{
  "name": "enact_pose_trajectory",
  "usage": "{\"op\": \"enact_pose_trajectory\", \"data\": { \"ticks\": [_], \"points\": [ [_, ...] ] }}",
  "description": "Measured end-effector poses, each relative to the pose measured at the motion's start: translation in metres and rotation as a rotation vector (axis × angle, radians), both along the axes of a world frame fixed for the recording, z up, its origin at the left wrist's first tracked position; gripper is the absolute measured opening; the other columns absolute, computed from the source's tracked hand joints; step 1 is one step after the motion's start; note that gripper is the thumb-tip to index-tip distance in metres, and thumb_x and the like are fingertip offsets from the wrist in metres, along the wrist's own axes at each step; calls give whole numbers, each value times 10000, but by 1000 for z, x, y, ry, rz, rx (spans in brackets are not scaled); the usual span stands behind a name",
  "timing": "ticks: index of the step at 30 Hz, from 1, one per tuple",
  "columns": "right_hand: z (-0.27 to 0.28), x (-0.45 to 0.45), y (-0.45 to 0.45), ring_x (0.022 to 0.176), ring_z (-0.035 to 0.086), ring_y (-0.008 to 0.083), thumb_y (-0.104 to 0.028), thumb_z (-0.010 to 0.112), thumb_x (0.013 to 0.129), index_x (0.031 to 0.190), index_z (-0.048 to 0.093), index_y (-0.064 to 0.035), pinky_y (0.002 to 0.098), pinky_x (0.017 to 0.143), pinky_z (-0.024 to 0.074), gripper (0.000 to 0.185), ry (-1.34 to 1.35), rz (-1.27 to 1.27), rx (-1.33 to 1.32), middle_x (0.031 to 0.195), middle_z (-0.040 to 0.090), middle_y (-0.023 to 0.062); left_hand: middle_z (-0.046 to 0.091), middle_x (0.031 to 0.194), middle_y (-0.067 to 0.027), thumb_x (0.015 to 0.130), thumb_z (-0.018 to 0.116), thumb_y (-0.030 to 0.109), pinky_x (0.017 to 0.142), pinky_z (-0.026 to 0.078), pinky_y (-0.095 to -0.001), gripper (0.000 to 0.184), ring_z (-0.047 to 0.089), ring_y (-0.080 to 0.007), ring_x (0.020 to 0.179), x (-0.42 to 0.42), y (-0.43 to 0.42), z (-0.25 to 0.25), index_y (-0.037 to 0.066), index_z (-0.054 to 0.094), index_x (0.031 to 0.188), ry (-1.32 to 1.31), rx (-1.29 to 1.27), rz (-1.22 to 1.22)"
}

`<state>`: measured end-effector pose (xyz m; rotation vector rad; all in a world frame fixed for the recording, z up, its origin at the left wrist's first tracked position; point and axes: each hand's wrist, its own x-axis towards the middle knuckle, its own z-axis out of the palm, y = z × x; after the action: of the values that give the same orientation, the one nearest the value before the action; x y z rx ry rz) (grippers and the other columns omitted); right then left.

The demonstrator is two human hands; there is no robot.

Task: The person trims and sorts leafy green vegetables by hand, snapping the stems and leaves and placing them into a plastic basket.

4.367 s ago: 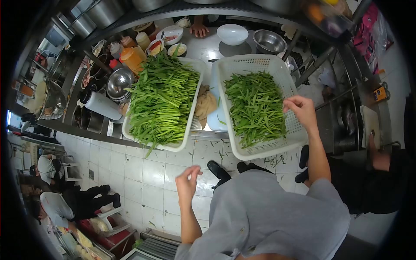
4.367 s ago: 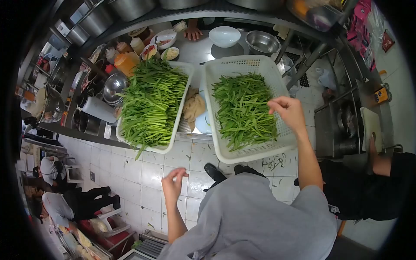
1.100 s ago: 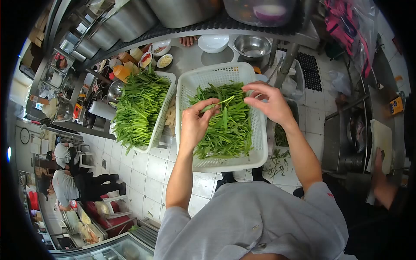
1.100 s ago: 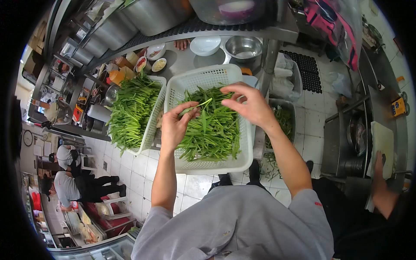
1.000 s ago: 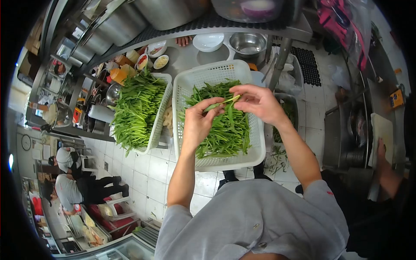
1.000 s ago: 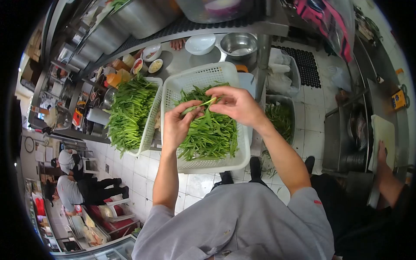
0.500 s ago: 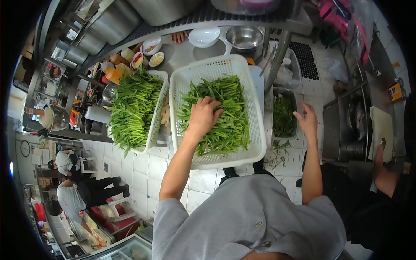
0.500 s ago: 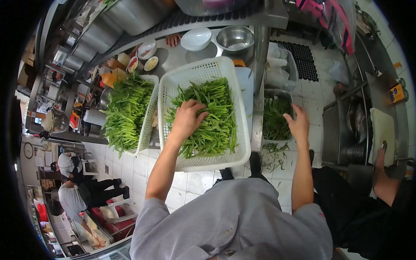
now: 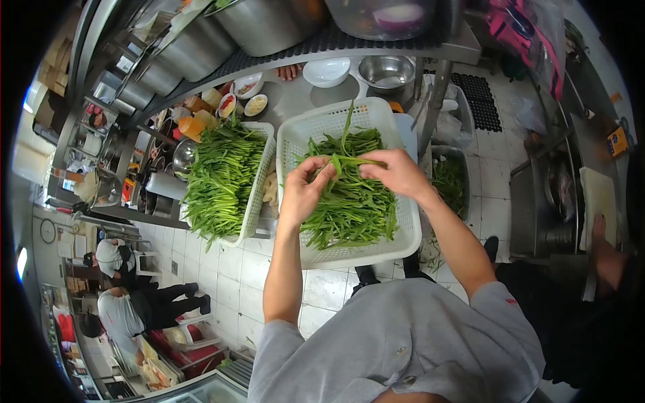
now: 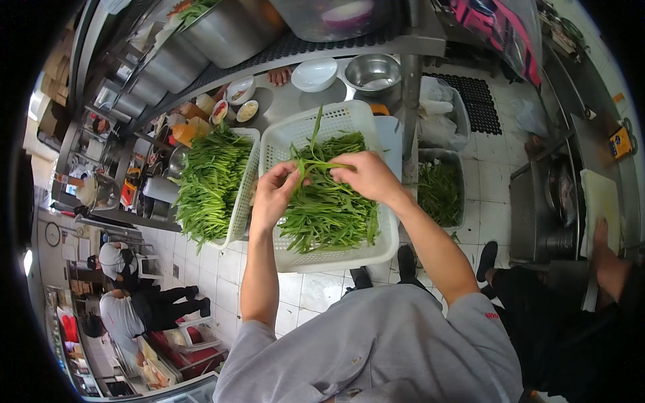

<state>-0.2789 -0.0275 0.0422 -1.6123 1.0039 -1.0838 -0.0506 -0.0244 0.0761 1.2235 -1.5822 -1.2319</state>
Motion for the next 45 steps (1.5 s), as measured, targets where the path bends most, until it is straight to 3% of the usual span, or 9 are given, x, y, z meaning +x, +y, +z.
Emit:
{"op": "enact_pose_trajectory", "data": {
  "ticks": [2, 7, 14, 17, 24, 30, 34, 37, 45],
  "points": [
    [3, -4, -2, 634, 583, 82, -68, 622, 924, 1192, 643, 43, 231, 592, 495, 292, -180, -5, 140, 783, 686, 58, 709, 944, -66, 929, 646, 81, 812, 511, -247, 267, 657, -132, 920, 8, 0, -1, -5, 607, 1178, 87, -17, -1],
    [37, -40, 9, 650, 542, 75, -88, 423, 1019, 1423, 451, -6, 218, 622, 460, 413, -184, 27, 116, 808, 652, 46, 709, 983, -88, 929, 645, 66, 861, 512, -260, 291, 670, -154, 943, 29, -3, -26, -28, 583, 1197, 80, 65, 24],
    [39, -52, 22, 690, 561, 82, -67, 628, 918, 1202, 656, -18, 250, 645, 469, 289, 504, 16, -309, 791, 643, 17, 709, 998, -90, 918, 677, 108, 846, 497, -260, 275, 675, -142, 917, 28, -9, 3, -39, 650, 1148, 206, 78, 112],
    [61, -43, 31, 771, 641, 91, -84, 727, 854, 1012, 699, 46, 233, 709, 498, 206, 174, -74, 48, 864, 704, 67, 709, 980, -94, 901, 694, 99, 839, 493, -255, 277, 674, -137, 869, 16, -9, 26, -37, 663, 1140, 234, 21, 58],
    [50, -15, 20, 730, 578, 78, -84, 729, 861, 955, 703, 30, 218, 665, 466, 150, -529, -54, 91, 863, 682, 38, 710, 897, -94, 867, 713, 46, 717, 530, -254, 184, 663, -128, 770, -38, -2, 47, -34, 670, 1027, 186, -21, -200],
    [36, -19, 29, 836, 617, 159, -136, 589, 965, 1080, 639, 17, 296, 803, 475, 198, -575, -128, 38, 898, 664, 71, 705, 852, -67, 881, 709, 85, 716, 524, -257, 174, 640, -101, 770, -51, -6, 34, -37, 678, 1000, 136, 20, -294],
    [23, -59, 42, 930, 668, 263, -199, 462, 1028, 1026, 566, -24, 394, 899, 494, 204, -1199, 128, 154, 931, 679, 139, 694, 990, -51, 896, 654, 126, 851, 493, -341, 148, 630, -179, 932, -37, -30, -28, 64, 714, 1016, -397, -229, -265],
    [8, -68, 56, 871, 682, 247, -188, 497, 1018, 1038, 568, -16, 357, 819, 529, 188, -700, -237, 162, 929, 682, 139, 609, 1212, -27, 862, 613, 125, 1042, 373, -458, 198, 504, -260, 1206, -29, -31, -69, 137, 726, 1024, -1037, -481, -340],
    [-4, -66, 61, 830, 669, 210, -109, 568, 976, 1088, 607, 23, 315, 772, 518, 177, -808, -300, 209, 907, 674, 112, 711, 1027, -109, 943, 604, 99, 829, 474, -284, 108, 665, -225, 937, -16, -41, -11, 36, 655, 1014, -507, -239, -171]
  ]
}}
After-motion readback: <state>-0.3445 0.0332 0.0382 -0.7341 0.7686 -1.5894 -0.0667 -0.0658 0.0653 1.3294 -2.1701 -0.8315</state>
